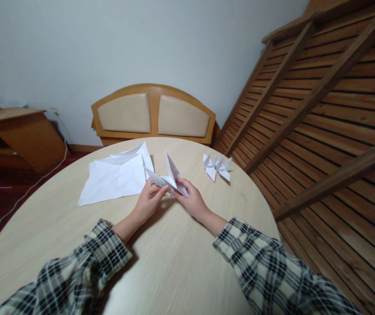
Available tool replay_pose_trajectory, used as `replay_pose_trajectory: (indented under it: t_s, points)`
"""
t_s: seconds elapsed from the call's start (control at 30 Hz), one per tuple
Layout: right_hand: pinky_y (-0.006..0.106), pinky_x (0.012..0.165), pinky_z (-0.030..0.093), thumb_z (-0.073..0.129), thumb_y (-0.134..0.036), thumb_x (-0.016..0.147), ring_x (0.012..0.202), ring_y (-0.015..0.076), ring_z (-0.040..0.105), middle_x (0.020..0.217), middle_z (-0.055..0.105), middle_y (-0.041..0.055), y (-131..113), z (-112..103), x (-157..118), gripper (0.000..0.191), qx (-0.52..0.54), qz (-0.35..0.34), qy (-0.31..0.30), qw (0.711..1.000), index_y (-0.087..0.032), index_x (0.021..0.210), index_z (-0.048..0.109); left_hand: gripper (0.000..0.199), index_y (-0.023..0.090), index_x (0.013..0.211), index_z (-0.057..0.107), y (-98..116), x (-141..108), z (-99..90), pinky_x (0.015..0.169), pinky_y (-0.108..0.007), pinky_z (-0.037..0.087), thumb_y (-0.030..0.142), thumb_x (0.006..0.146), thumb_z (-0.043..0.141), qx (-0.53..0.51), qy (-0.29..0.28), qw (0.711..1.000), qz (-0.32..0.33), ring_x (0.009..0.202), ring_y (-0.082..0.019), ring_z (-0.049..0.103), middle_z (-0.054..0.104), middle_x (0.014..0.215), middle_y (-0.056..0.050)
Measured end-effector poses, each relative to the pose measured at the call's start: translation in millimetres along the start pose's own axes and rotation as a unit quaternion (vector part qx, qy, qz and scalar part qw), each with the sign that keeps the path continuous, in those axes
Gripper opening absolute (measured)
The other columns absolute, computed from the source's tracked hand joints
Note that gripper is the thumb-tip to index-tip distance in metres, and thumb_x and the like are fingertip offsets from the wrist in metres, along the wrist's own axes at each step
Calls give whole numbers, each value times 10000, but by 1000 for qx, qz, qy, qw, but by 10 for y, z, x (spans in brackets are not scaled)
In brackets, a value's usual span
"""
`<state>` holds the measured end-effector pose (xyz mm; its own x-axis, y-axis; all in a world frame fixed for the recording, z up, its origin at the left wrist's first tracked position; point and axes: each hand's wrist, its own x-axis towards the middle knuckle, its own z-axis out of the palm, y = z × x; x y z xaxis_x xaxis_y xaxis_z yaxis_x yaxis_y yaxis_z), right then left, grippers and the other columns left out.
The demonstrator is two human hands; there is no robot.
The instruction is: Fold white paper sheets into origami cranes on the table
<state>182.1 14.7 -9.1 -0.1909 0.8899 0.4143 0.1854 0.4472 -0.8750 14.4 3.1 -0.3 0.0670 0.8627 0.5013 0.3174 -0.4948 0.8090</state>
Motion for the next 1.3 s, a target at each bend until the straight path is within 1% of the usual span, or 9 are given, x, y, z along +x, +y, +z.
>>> replay_pose_trajectory:
  t_s: [0.13, 0.27, 0.37, 0.43, 0.5, 0.7, 0.93, 1.1, 1.3]
  points:
    - [438, 1019, 423, 655, -172, 764, 1124, 208, 548, 1152, 563, 65, -16, -56, 1, 366, -85, -70, 12, 994, -249, 1115, 589, 291, 205, 613, 674, -49, 14, -13, 824, -370, 470, 398, 812, 586, -6, 14, 999, -33, 817, -201, 562, 612, 792, -51]
    - [449, 1073, 387, 589, -70, 752, 1240, 214, 474, 1289, 481, 53, -87, -94, -31, 483, -119, -114, 12, 986, -301, 1174, 551, 286, 192, 608, 673, -77, 34, -42, 729, -353, 488, 396, 790, 588, -35, 3, 996, -87, 712, -193, 584, 650, 672, -42]
    - [462, 1057, 411, 565, -67, 770, 1231, 223, 494, 1325, 496, 59, -103, -91, -55, 607, -114, -125, 8, 986, -313, 1308, 427, 255, 172, 681, 696, -49, 40, -41, 682, -334, 506, 384, 784, 598, -108, -3, 984, -145, 667, -180, 611, 690, 700, -54]
    - [457, 1029, 439, 560, -81, 789, 1203, 224, 522, 1343, 499, 76, -94, -84, -62, 694, -103, -125, 4, 987, -309, 1395, 310, 228, 164, 715, 700, -16, 39, -30, 697, -332, 524, 368, 774, 618, -163, -6, 971, -174, 683, -178, 636, 711, 747, -65]
    - [456, 1041, 427, 555, -93, 809, 1217, 221, 511, 1353, 495, 82, -86, -80, -61, 717, -107, -135, -6, 985, -311, 1427, 264, 207, 160, 738, 702, 14, 37, -19, 726, -336, 538, 353, 770, 632, -204, -10, 960, -190, 712, -179, 656, 723, 788, -72]
    - [436, 1077, 391, 554, -153, 859, 1237, 202, 472, 1295, 490, 71, -109, -85, -49, 534, -140, -168, -34, 975, -325, 1349, 428, 182, 161, 763, 680, 70, 28, -23, 722, -321, 547, 341, 759, 654, -250, -19, 948, -197, 751, -176, 669, 717, 813, -57]
    - [427, 1065, 401, 542, -170, 882, 1226, 202, 473, 1286, 483, 70, -109, -92, -55, 492, -149, -179, -47, 971, -322, 1343, 460, 225, 153, 684, 657, 85, 30, -27, 662, -301, 526, 372, 735, 675, -251, -17, 948, -194, 692, -173, 636, 692, 732, -50]
    - [421, 1034, 435, 508, -111, 865, 1184, 198, 499, 1245, 496, 68, -89, -113, -46, 508, -162, -189, -47, 968, -314, 1331, 483, 190, 133, 769, 687, 57, 21, -15, 707, -282, 515, 312, 711, 706, -307, -24, 930, -202, 723, -158, 634, 699, 795, -54]
    - [400, 1012, 452, 467, -35, 812, 1164, 194, 514, 1235, 511, 66, -86, -135, -33, 551, -183, -195, -51, 962, -290, 1298, 520, 154, 130, 785, 696, 65, 13, -12, 686, -243, 508, 242, 683, 719, -350, -34, 907, -231, 685, -134, 628, 692, 733, -33]
